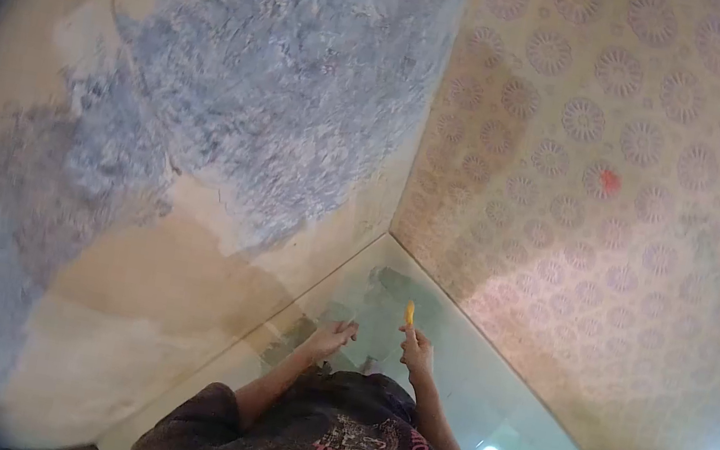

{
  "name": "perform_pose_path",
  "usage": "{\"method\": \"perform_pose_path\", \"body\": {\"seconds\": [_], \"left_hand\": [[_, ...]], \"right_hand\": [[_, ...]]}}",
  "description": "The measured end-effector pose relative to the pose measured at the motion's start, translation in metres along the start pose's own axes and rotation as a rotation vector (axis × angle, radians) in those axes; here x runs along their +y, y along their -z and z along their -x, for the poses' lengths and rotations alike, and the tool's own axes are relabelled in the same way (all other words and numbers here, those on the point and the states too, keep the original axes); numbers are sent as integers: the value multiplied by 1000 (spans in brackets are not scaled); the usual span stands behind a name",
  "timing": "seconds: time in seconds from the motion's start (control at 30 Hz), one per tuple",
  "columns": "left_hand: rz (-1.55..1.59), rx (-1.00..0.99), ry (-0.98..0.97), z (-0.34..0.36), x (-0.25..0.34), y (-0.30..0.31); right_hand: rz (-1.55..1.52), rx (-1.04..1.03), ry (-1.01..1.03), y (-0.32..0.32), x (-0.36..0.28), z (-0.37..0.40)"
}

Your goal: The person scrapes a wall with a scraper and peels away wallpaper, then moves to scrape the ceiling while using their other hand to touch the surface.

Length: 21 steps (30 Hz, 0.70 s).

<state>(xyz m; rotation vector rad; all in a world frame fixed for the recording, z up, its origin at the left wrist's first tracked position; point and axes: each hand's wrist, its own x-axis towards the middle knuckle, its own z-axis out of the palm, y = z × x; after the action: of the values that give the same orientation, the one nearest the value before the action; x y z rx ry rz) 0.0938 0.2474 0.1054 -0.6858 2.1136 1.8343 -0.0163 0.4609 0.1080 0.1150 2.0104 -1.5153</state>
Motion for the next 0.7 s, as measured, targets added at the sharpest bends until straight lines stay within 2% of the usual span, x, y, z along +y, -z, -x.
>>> {"method": "perform_pose_path", "body": {"seconds": [0.13, 0.2, 0.3, 0.43, 0.5, 0.53, 0.6, 0.7], "left_hand": [[121, 88, -114, 2, 17, -74], [-18, -60, -201, -2, 23, -96], [-93, -74, -193, 11, 41, -107], [-10, 68, -133, 6, 11, -108], [249, 235, -34, 21, 22, -96], [243, 238, -37, 22, 20, -90], [612, 379, 76, 22, 16, -80], [710, 394, 38, 18, 17, -62]], "right_hand": [[30, -157, 113, 31, -19, -17], [58, -204, 76, 39, -25, -22], [65, -285, 13, 52, -29, -27], [50, -443, -20, 54, -22, -33], [67, -463, -30, 47, -20, -38], [103, -477, -34, 42, -22, -38], [134, -482, -34, 32, -27, -38], [218, -492, -2, 18, -38, -36]]}}
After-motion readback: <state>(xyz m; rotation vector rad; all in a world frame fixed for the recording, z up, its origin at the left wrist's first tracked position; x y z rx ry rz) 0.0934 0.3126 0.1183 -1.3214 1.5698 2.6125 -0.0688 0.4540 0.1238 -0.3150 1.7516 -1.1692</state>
